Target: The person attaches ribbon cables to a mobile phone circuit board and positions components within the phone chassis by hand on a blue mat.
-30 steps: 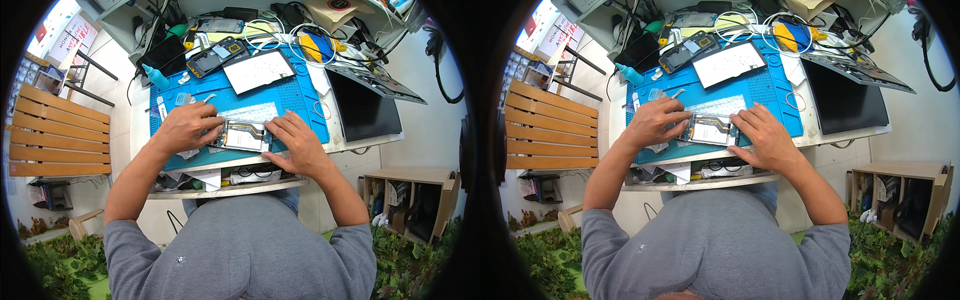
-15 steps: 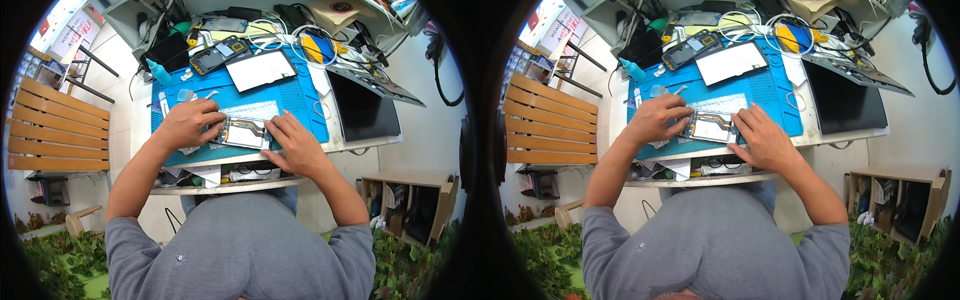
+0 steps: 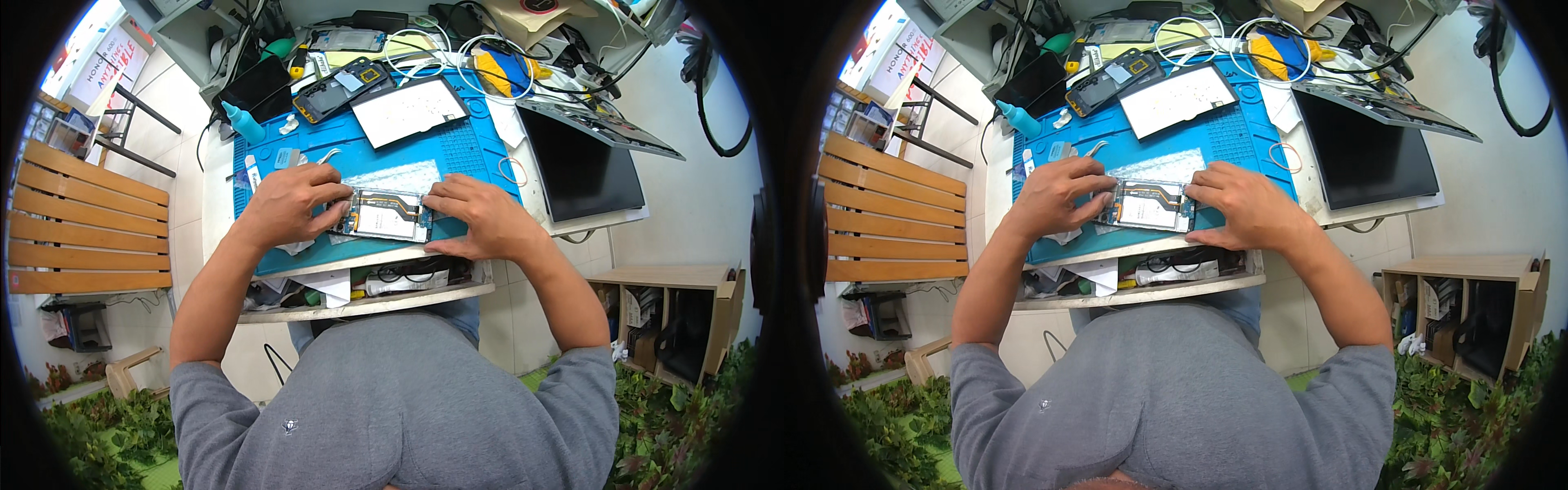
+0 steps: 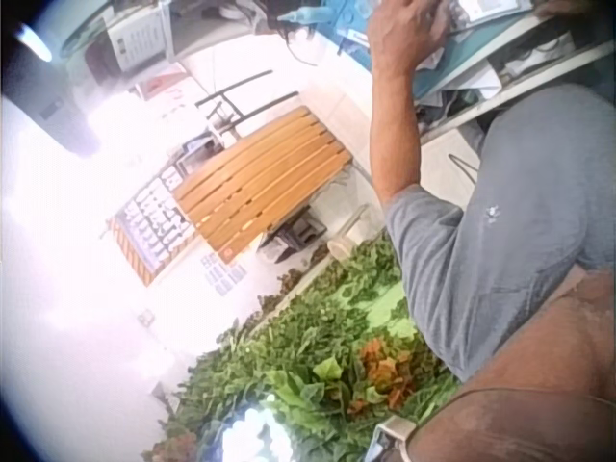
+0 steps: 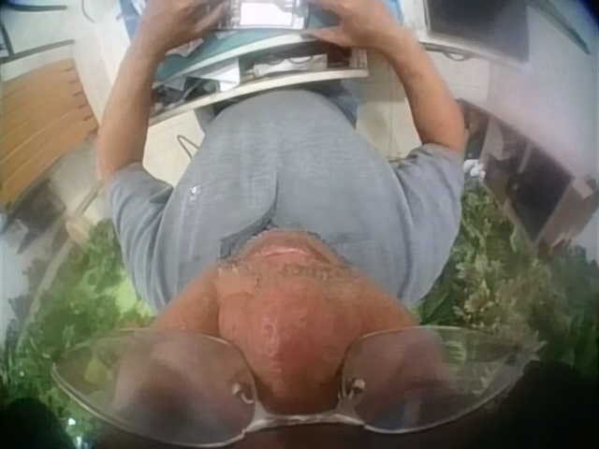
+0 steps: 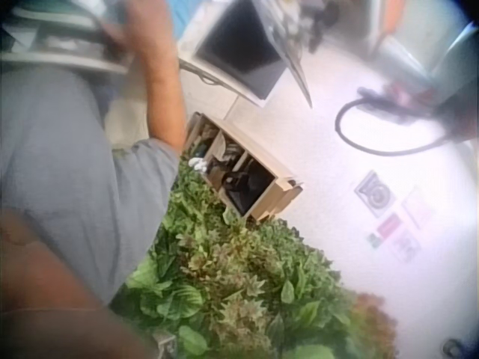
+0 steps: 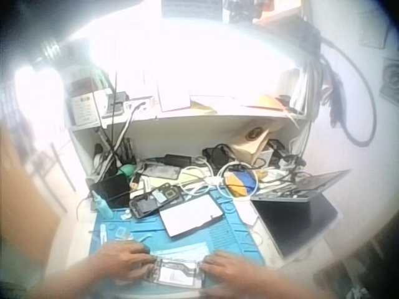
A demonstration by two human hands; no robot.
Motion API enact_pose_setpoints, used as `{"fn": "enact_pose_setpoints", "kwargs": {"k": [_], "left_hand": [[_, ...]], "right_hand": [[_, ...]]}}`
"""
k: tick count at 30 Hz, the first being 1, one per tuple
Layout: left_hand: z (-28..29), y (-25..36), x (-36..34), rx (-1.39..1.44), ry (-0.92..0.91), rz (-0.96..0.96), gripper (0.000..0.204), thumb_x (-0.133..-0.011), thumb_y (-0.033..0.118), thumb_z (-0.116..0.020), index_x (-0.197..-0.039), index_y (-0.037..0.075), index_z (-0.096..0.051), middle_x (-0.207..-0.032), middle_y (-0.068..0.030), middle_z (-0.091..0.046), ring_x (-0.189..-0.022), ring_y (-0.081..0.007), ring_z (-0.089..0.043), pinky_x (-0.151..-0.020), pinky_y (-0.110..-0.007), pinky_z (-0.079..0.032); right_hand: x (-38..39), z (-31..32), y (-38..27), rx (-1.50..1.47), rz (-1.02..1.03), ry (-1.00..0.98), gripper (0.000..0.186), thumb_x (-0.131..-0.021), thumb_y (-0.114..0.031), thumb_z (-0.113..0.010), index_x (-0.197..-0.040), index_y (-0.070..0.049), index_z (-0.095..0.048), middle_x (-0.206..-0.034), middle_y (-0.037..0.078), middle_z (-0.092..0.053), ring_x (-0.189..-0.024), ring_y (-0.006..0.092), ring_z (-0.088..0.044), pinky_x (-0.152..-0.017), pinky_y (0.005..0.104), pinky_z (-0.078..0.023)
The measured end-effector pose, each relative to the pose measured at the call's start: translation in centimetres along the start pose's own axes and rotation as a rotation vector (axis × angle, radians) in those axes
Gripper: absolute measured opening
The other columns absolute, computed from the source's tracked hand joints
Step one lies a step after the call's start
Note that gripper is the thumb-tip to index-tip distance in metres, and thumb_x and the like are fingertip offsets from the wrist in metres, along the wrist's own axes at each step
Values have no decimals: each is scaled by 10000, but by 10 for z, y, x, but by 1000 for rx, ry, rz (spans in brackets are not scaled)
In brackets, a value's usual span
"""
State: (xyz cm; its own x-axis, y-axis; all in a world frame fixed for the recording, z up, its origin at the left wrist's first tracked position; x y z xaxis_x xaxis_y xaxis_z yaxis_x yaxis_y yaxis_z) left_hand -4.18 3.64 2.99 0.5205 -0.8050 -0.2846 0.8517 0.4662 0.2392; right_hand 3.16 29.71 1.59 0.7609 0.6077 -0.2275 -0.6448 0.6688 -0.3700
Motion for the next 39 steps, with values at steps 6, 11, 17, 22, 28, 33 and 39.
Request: {"fn": "enact_pose_setpoints", "kwargs": {"k": [6,11,17,22,28,33,39], "left_hand": [[-4,-4,1,43,-40,43,191,-996,220,-864,-1155,120,-900,-1135,-93,-824,-998,-280,-792,-848,-412,-637],[-4,-6,3,64,-32,52,196,-993,230,-871,-1149,116,-901,-1132,-94,-826,-991,-280,-793,-842,-411,-639],[-6,-7,2,83,-27,52,209,-981,245,-884,-1141,112,-900,-1129,-93,-826,-983,-277,-793,-838,-406,-638],[-5,-8,2,88,-27,57,212,-974,249,-889,-1134,110,-899,-1120,-91,-825,-979,-274,-793,-836,-404,-637],[-4,-8,2,102,-13,53,210,-963,244,-894,-1124,109,-902,-1103,-90,-826,-971,-273,-794,-830,-405,-639],[-4,-9,2,114,-7,57,219,-953,246,-901,-1125,110,-903,-1106,-92,-827,-973,-273,-796,-834,-406,-640],[-5,-9,4,116,-5,56,235,-946,242,-903,-1141,112,-901,-1126,-97,-826,-995,-280,-796,-846,-411,-642]], "right_hand": [[-14,3,2,97,148,-84,648,-887,-467,-962,-1283,23,-810,-1275,133,-801,-1200,316,-737,-1050,424,-630],[-20,4,1,118,154,-153,636,-888,-473,-956,-1252,28,-812,-1214,127,-795,-1175,312,-740,-1029,431,-636],[-24,4,2,123,190,-188,628,-909,-476,-936,-1251,35,-807,-1194,127,-788,-1166,315,-740,-1016,438,-638],[-30,4,1,146,201,-270,588,-932,-473,-918,-1210,32,-802,-1162,126,-775,-1169,319,-744,-1016,444,-639],[-30,1,3,154,194,-285,561,-938,-495,-914,-1128,17,-788,-1118,122,-763,-1142,326,-754,-1000,448,-645],[-31,0,3,156,211,-271,558,-933,-495,-919,-1122,15,-795,-1096,126,-770,-1123,330,-762,-981,446,-652],[-32,1,3,112,207,-228,578,-895,-475,-950,-1155,21,-807,-1130,126,-789,-1132,324,-768,-978,443,-656]]}}
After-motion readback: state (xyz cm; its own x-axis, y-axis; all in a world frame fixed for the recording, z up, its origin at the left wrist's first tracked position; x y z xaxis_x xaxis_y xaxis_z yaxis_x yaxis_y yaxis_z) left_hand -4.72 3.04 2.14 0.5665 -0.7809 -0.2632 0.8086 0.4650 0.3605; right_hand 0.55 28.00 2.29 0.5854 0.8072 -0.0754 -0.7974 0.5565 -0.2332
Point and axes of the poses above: each hand's wrist, its own x-axis away from the middle knuckle, its own z-axis out of the back of the hand, y = z × x, the point moved 7 cm from there along -x, towards the middle knuckle
